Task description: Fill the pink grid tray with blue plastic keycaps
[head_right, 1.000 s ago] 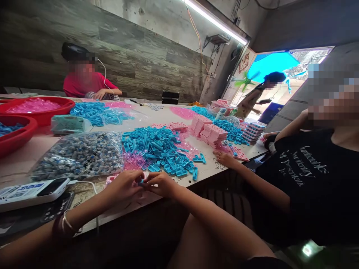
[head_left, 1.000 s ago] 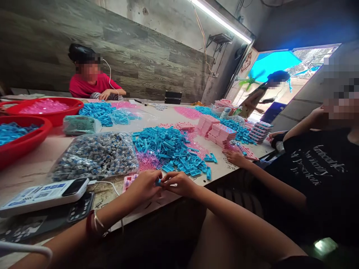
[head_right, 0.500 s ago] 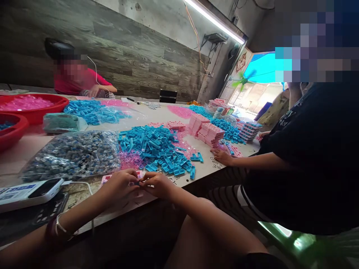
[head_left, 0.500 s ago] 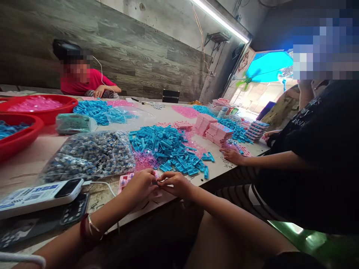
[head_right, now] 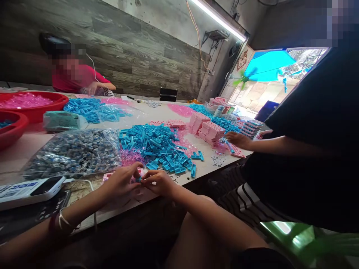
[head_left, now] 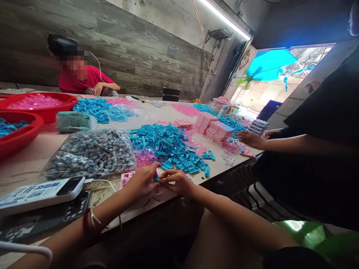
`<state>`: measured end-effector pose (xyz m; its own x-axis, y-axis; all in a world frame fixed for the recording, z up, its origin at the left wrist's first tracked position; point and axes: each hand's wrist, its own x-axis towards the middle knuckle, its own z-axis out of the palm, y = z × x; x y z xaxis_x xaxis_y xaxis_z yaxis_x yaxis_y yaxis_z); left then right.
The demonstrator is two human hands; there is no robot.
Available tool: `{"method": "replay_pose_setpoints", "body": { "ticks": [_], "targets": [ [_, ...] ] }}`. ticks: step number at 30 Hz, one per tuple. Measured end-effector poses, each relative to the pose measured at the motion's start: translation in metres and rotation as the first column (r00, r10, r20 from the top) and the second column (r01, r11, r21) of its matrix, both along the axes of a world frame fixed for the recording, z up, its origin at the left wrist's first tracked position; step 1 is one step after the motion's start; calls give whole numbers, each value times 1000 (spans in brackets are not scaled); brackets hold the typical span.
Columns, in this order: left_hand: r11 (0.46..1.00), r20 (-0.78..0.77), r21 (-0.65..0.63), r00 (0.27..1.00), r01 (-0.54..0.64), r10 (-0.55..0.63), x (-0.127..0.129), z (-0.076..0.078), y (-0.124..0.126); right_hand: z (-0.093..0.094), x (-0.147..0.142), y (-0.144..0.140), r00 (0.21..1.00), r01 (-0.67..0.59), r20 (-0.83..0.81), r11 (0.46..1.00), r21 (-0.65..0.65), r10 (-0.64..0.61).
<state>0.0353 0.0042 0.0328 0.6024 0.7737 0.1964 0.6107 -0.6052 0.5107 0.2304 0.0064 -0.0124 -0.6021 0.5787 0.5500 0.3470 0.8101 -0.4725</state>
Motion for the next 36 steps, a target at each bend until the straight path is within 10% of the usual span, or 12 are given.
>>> {"method": "replay_pose_setpoints", "body": {
  "ticks": [10,15,23,31,36],
  "targets": [
    [993,81,-93,994,76,-69,10,-22,-4,-6,-2,-1,981,72,180,997,-13,-68],
    [978,171,-125,974,169,-146,-5,-7,-2,15,-7,1,997,67,47,995,-79,-63],
    [979,-145,-52,968,198,-204,-50,16,15,24,-25,3,984,-71,155,995,-77,82],
    [988,-101,-43,983,149,-153,-58,-2,10,24,-36,6,978,-132,158,990,-46,138],
    [994,-82,-5,990,113,-113,-58,-10,9,27,-32,5,998,48,34,994,-93,-45]
  ]
}}
